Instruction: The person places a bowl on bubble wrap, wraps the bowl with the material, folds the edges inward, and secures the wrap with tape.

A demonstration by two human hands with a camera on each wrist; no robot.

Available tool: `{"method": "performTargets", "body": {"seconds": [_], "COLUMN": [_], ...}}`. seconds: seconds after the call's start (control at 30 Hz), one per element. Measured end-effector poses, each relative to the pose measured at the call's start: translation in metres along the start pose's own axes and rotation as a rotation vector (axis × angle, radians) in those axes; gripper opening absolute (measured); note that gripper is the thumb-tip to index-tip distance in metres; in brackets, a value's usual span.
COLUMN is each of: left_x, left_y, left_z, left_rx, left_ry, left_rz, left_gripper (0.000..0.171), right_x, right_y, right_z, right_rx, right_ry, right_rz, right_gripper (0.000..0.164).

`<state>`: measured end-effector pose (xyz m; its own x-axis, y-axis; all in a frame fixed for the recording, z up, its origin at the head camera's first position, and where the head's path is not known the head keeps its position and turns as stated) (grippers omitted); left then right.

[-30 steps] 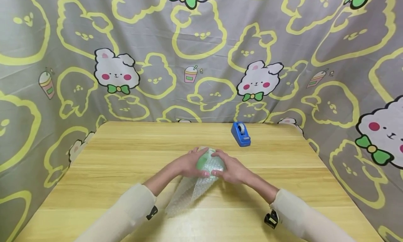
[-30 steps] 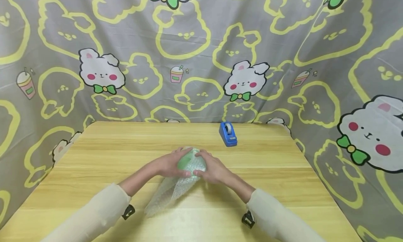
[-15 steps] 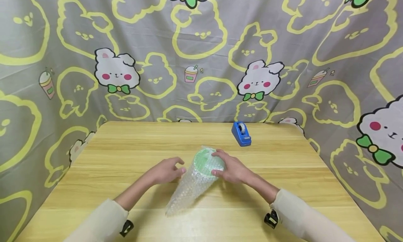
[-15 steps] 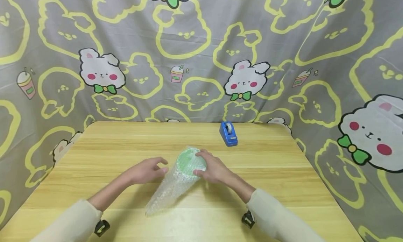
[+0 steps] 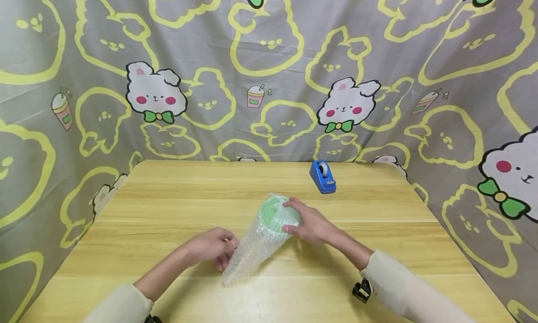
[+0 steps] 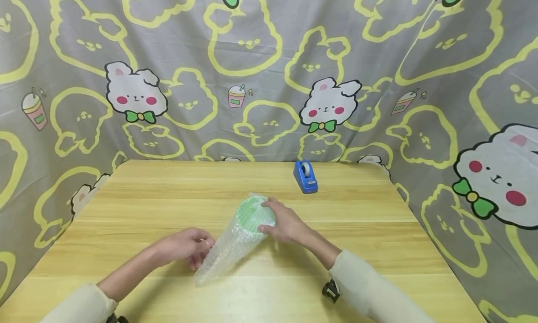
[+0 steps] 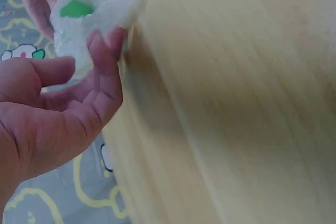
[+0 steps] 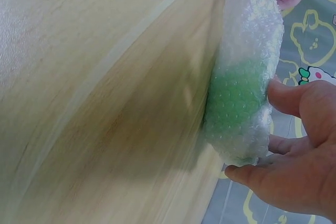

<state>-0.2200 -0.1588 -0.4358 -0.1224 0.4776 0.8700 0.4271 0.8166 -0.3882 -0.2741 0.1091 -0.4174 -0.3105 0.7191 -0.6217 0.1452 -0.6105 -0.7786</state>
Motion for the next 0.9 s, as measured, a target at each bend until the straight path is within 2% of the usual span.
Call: {"method": "performTargets", "body": {"seconds": [0.13, 0.27, 0.33, 0.43, 0.5, 0.63, 0.73, 0.83, 0.9], "left_x": [0.002, 0.007, 0.01, 0.016, 0.022, 0.036, 0.045, 0.055, 0.062], "left_y": [0.001, 0.002, 0.002, 0.001, 0.0, -0.002, -0.004, -0.005, -0.005], "left_z": [0.001, 0.003, 0.004, 0.007, 0.009, 0.015, 0.017, 0.018, 0.02], "left_rx": [0.013, 0.013, 0.029, 0.065, 0.076, 0.028, -0.023, -0.025, 0.008], "left_ry": [0.026, 0.026, 0.015, 0.012, 0.023, 0.066, 0.07, 0.089, 0.15], "left_rz": [0.019, 0.003, -0.011, -0.033, -0.045, -0.095, -0.124, -0.067, 0.023], "left_gripper": [0.024, 0.023, 0.027, 0.043, 0.043, 0.027, 0.032, 0.041, 0.038], "right_x": [0.0, 0.0, 0.0, -0.001, -0.001, -0.001, -0.001, -0.002, -0.002], "right_y": [0.0, 0.0, 0.0, 0.0, 0.0, 0.0, 0.0, 0.0, -0.001], "right_z": [0.0, 0.0, 0.0, 0.001, 0.0, 0.0, 0.0, 0.0, 0.0], "right_rx": [-0.002, -0.002, -0.002, -0.002, -0.002, 0.001, 0.003, 0.0, -0.005], "right_ry": [-0.001, -0.002, -0.003, -0.003, 0.0, 0.009, 0.006, 0.003, 0.009], "right_rz": [-0.003, 0.001, -0.001, -0.001, 0.0, -0.002, -0.008, -0.01, -0.01], "right_gripper": [0.066, 0.066, 0.066, 0.067, 0.067, 0.068, 0.067, 0.067, 0.067]}}
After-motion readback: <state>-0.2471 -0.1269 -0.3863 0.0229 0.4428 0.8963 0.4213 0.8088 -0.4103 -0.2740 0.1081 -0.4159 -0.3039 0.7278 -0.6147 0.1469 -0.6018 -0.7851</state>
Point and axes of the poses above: each hand's wrist, its own z-axis towards the middle knuckle, its own y-axis out of the palm, x = y × z, the point moved 4 cm from there along z, towards the middle knuckle, and after that the axes turned 11 degrees about x, right-handed, at the moved point
